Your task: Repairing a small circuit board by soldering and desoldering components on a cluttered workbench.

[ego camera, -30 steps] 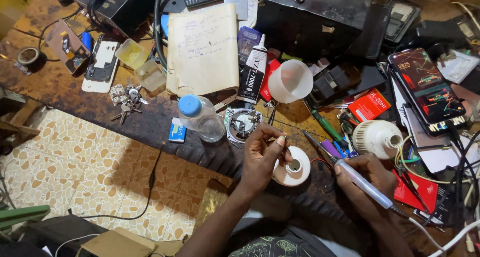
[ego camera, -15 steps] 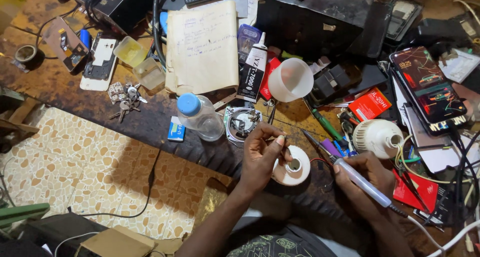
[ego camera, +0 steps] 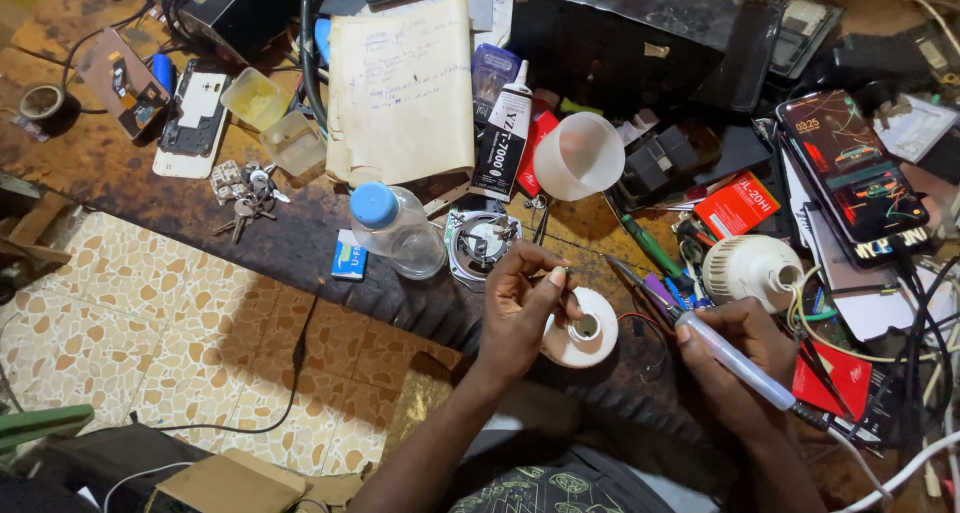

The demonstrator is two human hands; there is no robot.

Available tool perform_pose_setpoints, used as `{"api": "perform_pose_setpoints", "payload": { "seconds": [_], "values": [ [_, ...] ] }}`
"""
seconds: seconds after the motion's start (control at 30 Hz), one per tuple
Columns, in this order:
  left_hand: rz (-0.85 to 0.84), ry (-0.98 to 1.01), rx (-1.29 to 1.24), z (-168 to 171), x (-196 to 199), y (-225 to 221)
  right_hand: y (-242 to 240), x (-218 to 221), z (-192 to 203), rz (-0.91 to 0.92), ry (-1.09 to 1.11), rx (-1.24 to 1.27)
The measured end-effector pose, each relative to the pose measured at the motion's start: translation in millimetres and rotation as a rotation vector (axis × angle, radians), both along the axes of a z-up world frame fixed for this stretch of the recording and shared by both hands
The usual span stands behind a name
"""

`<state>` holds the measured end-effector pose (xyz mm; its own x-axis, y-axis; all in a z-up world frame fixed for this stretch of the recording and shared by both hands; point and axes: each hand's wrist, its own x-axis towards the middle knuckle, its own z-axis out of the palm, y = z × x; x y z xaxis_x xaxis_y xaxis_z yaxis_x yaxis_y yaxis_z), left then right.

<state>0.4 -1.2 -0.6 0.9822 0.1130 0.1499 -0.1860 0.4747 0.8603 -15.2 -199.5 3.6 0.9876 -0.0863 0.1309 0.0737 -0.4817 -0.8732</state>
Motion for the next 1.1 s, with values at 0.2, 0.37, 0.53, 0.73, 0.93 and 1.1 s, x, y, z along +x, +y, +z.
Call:
{"api": "perform_pose_setpoints", "payload": {
  "seconds": [0.2, 0.37, 0.53, 0.73, 0.93, 1.1],
  "values": [
    [0.002, 0.007, 0.001, -0.2, -0.1, -0.6, -0.2, 1.4, 0.2, -0.003, 0.028, -0.043],
    [0.011, -0.001, 0.030, 3.7, -1.5, -0.1, -4.0, 1.2, -1.4, 0.023, 0.029, -0.049],
    [0.007, 0.023, 0.048, 8.6, -0.1, -0.2, -8.1, -2.7, -5.4, -0.032, -0.013, 0.111],
    [-0.059, -0.004, 0.030, 6.0, 1.2, 1.3, -9.5, -12.7, -1.7, -0.119, -0.081, 0.124],
    [0.066, -0.212, 0.569, 30.3, -9.2, 6.8, -19.5, -22.7, 0.5, -0.179, -0.077, 0.133],
    [0.152, -0.512, 0.851, 39.4, -17.0, 5.0, -31.3, -36.1, -3.3, -0.168, -0.139, 0.195]
  ]
}}
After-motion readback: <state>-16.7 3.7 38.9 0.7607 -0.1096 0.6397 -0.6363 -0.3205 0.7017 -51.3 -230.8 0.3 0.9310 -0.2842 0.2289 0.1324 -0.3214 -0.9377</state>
